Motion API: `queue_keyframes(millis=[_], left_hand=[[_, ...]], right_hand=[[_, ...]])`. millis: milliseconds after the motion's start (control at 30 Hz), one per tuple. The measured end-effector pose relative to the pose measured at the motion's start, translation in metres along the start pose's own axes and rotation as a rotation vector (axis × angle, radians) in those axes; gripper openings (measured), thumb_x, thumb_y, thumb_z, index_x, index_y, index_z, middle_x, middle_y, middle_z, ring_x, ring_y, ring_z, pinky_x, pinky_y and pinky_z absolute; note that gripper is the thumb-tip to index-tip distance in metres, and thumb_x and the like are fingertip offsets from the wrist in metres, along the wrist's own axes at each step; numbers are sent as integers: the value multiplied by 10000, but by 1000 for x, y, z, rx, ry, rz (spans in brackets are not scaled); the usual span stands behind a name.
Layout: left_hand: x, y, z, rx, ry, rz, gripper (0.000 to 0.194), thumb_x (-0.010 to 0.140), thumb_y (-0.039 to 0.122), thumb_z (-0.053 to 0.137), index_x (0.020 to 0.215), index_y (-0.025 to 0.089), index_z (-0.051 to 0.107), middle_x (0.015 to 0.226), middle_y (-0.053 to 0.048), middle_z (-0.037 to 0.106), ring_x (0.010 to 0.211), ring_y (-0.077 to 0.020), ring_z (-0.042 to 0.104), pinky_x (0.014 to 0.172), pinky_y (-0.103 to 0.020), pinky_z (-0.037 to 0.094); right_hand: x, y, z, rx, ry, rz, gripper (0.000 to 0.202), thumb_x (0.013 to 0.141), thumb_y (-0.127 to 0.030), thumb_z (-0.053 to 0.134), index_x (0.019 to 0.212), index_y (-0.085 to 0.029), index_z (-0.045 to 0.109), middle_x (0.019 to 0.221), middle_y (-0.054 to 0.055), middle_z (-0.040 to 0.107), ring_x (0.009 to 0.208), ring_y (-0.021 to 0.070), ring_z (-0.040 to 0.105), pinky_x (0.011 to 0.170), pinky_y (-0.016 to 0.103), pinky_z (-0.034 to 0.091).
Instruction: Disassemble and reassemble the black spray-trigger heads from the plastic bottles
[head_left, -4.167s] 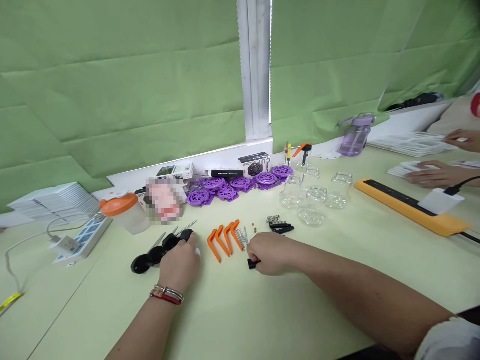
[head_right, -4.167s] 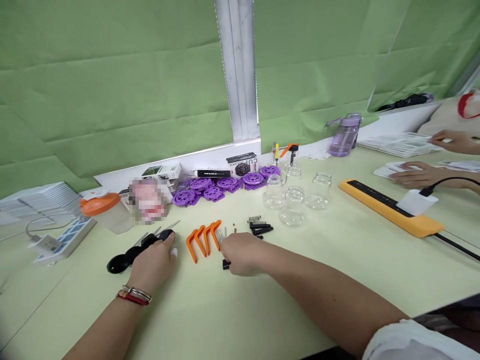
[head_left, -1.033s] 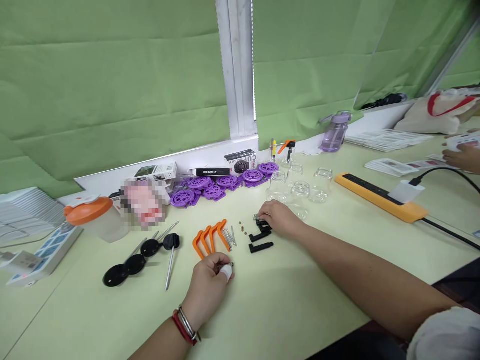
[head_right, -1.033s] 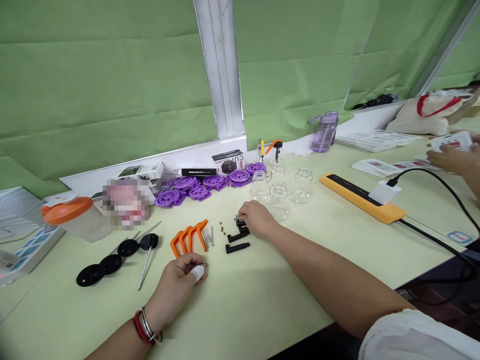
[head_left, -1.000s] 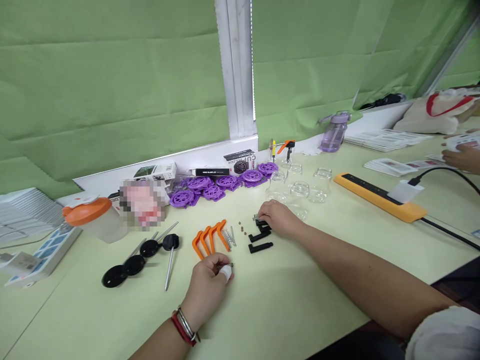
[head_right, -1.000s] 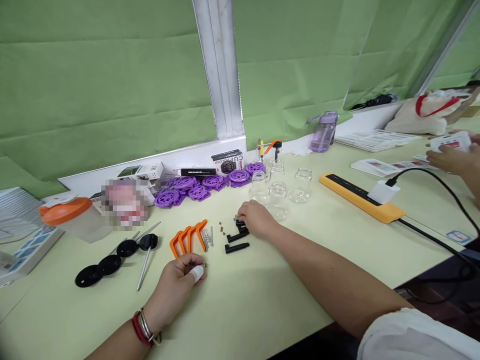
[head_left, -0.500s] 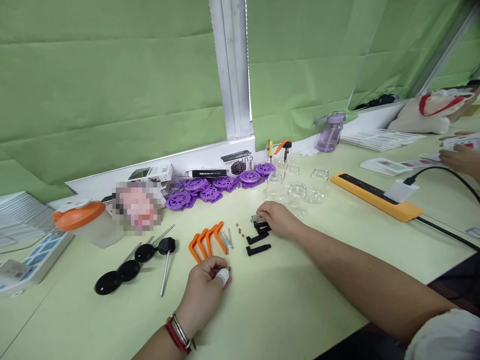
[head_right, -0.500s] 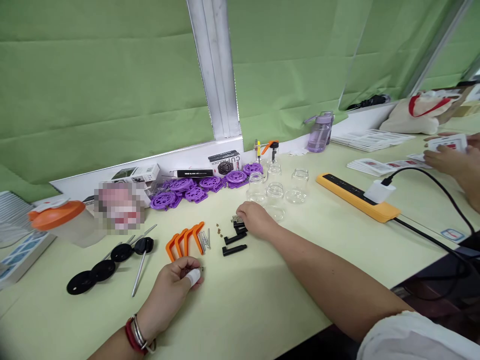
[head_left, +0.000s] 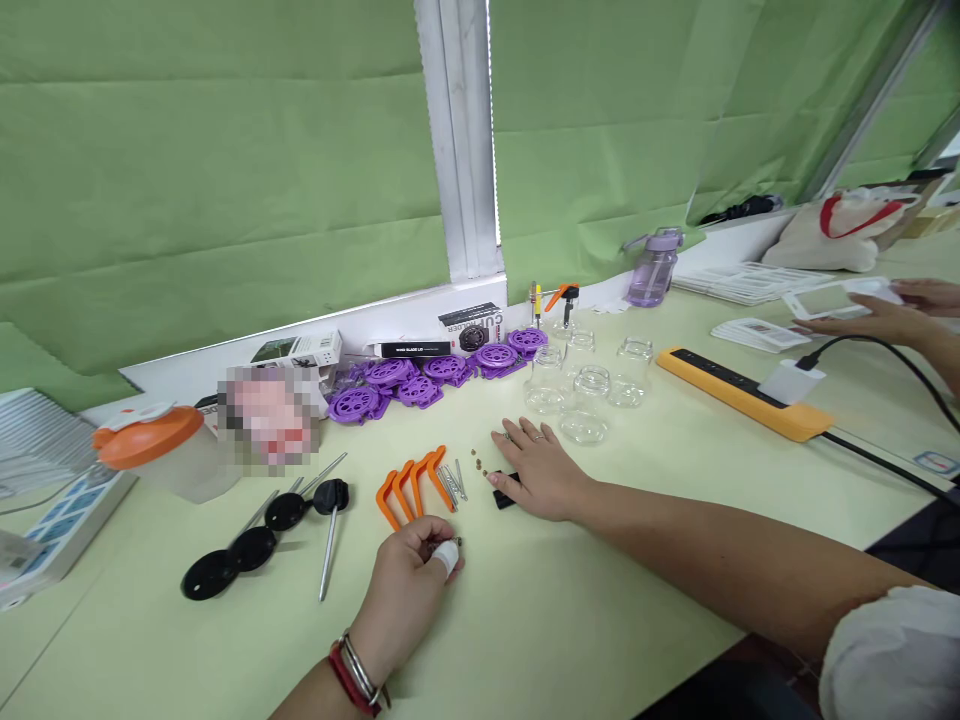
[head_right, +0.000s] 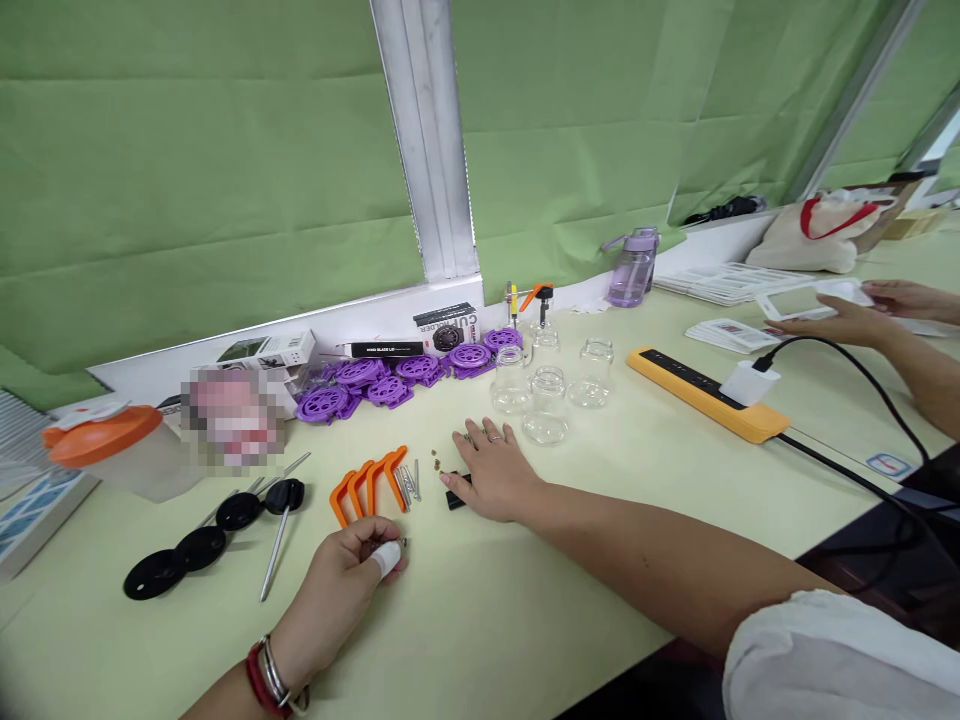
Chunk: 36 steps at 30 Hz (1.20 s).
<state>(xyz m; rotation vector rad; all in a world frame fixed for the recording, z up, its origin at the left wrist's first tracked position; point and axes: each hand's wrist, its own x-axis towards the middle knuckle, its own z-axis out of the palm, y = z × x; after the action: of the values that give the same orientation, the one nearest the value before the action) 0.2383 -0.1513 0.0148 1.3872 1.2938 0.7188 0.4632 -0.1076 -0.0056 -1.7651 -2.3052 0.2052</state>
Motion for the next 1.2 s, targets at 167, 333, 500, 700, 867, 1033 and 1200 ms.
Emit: queue_keyframes(millis=[167,333,500,700,867,1033,1200], left_hand=[[0,-2,-1,6,0,10,94,672,240,570,738,174,583,622,15,552,606,-127,519,595,-232,413],[0,0,-1,-72,-5,-18,147,659,261,592,775,171,586,661,-1,597,655,-150,583,658,-269,462],[6,22,-7,-50,91,60,187,655,275,598,808,168,588,675,-26,655,658,-162,610,688,-298,473],[63,55,-4,89,214,195,105,663,183,564,765,158,571,711,-46,664,677,-173,637,641,-283,487],[147,66,21,290,289,276,131,614,116,603,728,167,641,782,-43,671,712,-158,594,698,-280,451],[195,60,47,373,290,207,124,571,60,623,653,147,657,702,-56,658,670,-166,576,690,-289,437],[205,54,62,370,199,189,154,609,72,616,726,141,688,716,-46,672,628,-134,569,667,-258,452]], right_hand=[[10,16,-2,13,8,-106,643,904,-527,225,1419,-145,274,1474,128,242,1348,327,196,1076,488,183],[25,24,-3,9,1,-166,625,910,-506,234,1418,-144,276,1470,119,257,1345,312,213,1075,476,194],[43,23,-2,13,0,-197,628,907,-512,236,1414,-144,281,1462,126,276,1337,310,231,1067,485,200],[47,23,-1,93,42,-199,645,906,-521,229,1422,-136,250,1463,131,271,1345,307,217,1075,497,191],[41,29,-1,295,228,-82,606,927,-438,218,1411,-74,252,1442,166,301,1342,259,249,1093,439,227],[38,36,2,437,273,1,528,915,-317,263,1384,-79,312,1399,167,377,1298,239,343,1078,422,284],[41,38,2,472,282,31,508,879,-212,293,1370,-92,342,1373,150,420,1271,225,388,1065,398,311]])
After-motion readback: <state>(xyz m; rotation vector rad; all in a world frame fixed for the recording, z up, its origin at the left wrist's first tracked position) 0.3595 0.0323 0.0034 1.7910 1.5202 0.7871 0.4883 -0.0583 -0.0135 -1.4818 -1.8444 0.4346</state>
